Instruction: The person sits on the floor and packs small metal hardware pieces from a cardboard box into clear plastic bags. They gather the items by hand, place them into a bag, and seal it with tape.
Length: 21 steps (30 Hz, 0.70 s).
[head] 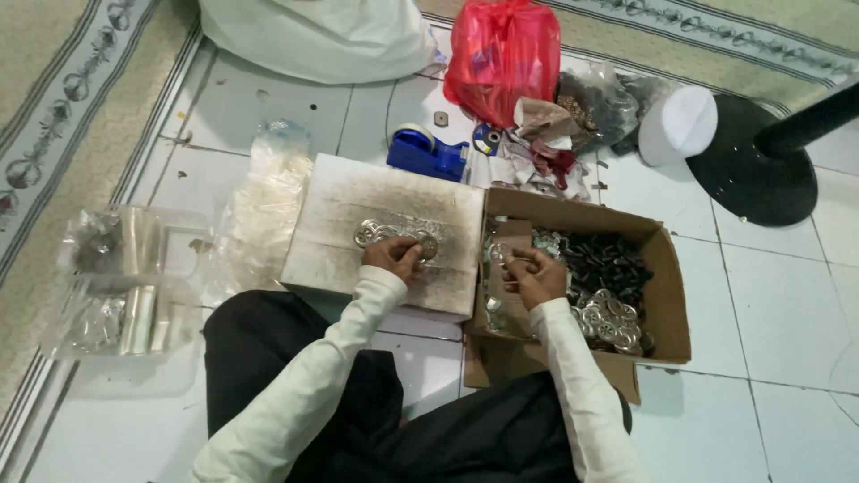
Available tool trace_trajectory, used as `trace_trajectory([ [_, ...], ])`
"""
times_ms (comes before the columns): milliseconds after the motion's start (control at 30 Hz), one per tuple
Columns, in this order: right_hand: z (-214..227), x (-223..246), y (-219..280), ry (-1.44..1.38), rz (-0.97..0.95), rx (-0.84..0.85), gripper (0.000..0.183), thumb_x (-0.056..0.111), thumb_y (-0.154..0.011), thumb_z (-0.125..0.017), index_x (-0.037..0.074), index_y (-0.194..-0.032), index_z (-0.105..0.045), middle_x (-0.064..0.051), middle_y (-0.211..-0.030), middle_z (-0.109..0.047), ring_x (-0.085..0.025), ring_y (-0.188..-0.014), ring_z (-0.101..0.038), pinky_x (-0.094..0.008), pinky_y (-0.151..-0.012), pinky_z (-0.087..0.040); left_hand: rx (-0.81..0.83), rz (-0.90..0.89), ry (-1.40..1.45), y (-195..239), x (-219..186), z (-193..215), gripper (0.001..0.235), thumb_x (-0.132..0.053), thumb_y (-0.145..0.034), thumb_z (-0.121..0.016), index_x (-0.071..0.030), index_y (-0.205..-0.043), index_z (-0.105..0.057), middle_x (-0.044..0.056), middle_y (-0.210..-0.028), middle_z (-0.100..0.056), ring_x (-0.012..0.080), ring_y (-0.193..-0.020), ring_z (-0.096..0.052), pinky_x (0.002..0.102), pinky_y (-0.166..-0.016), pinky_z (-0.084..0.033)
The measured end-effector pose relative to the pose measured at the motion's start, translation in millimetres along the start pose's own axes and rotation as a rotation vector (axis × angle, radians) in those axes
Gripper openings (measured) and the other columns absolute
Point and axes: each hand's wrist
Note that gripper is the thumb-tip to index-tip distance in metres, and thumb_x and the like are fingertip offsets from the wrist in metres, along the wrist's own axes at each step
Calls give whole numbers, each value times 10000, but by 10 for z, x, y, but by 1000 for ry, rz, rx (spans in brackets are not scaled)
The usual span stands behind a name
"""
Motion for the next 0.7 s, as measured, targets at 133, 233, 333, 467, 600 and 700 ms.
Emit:
trace_trajectory([
  [133,-647,145,206,-12,-31,69,365,108,-866,-817,-43,-1176,-698,-230,-860,-738,-274,-651,-732,-389,-536,-649,-52,18,96,-120,-21,511,184,-105,-896,-774,-74,-1076,-797,208,-936,-777,288,-709,-773,365,-543,-669],
  [233,-1027,250,333,12,-29,112,360,148,-821,-871,-9,-1119,-744,-202,-847,-762,-228,-656,-735,-351,-552,-646,-73,-17,85,-289,95,734,201,-97,-887,-792,-78,-1087,-799,211,-969,-776,289,-723,-770,383,-556,-665],
  [333,-1093,109,294,57,3,156,362,143,-881,-802,1,-1202,-714,-197,-842,-750,-252,-697,-737,-373,-596,-650,-202,-170,-418,-459,362,889,401,-339,-788,-874,-179,-1143,-779,81,-873,-781,252,-831,-766,381,-731,-637],
  [467,-714,115,235,328,160,89,235,71,-887,-716,41,-1112,-776,-190,-833,-770,-298,-741,-759,-423,-595,-630,-310,-604,-560,-396,308,643,352,-324,-810,-878,-124,-1071,-752,47,-738,-648,269,-766,-700,399,-736,-577],
  [600,186,-160,-53,471,282,-10,212,79,-888,-769,56,-1097,-796,-214,-885,-757,-304,-810,-750,-410,-656,-625,-124,-924,-515,-136,241,-106,153,-250,-898,-781,-166,-1019,-739,-8,-702,-624,212,-742,-669,339,-712,-553],
  [700,1062,-173,-204,756,160,-129,238,176,-920,-769,203,-1155,-793,-98,-1027,-786,-326,-1024,-737,-478,-855,-606,71,-894,-498,53,324,-930,142,-302,-892,-771,-209,-992,-732,-1,-764,-668,226,-745,-693,361,-720,-566],
])
Point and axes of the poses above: each hand's wrist, its own y-axis away from the middle knuckle, its own z-axis out of the back of the hand, x = y × z
